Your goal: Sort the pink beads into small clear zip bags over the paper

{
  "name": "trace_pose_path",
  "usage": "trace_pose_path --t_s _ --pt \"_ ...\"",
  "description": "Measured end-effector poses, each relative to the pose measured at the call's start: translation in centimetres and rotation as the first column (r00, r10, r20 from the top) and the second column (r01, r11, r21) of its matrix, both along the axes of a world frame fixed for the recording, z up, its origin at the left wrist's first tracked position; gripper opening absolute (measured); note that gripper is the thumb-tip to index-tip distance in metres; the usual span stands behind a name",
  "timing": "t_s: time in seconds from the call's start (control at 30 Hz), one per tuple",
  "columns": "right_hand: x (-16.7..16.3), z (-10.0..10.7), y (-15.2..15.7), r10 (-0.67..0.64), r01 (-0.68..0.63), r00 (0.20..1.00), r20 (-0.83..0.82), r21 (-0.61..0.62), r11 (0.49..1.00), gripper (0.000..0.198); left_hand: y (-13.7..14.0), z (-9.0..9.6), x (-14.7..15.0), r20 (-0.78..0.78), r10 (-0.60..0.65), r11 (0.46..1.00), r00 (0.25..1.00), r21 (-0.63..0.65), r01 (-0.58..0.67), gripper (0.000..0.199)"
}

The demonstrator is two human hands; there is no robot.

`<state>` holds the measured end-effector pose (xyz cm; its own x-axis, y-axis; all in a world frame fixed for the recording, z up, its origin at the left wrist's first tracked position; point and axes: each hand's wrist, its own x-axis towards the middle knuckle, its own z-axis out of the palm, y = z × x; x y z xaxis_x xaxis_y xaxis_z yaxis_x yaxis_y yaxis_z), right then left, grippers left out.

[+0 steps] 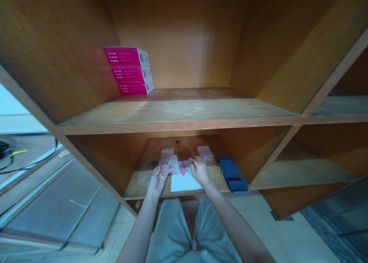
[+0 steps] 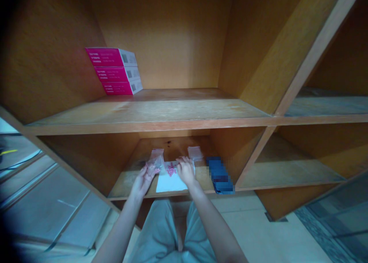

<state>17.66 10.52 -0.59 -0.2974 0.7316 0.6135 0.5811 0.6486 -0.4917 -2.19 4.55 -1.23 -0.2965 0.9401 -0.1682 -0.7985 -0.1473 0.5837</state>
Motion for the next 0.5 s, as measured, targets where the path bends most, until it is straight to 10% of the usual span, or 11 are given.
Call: trace_pose_path --t_s 0.27,0.5 --pt "-0.6 2.0 -1.2 0.097 -0.118 0.969 -0.225 -0.081 0.99 0.025 0.0 -0.4 -0.2 0.004 -0.018 0.999 1.0 0.05 0.018 0.011" --pt "-3.4 3.0 -2.1 0.251 -0.512 0.803 -0.54 -0.41 0.755 0.017 -0.3 0.0 0.0 -0.022 -0.017 0.997 1.0 0.078 0.018 0.007"
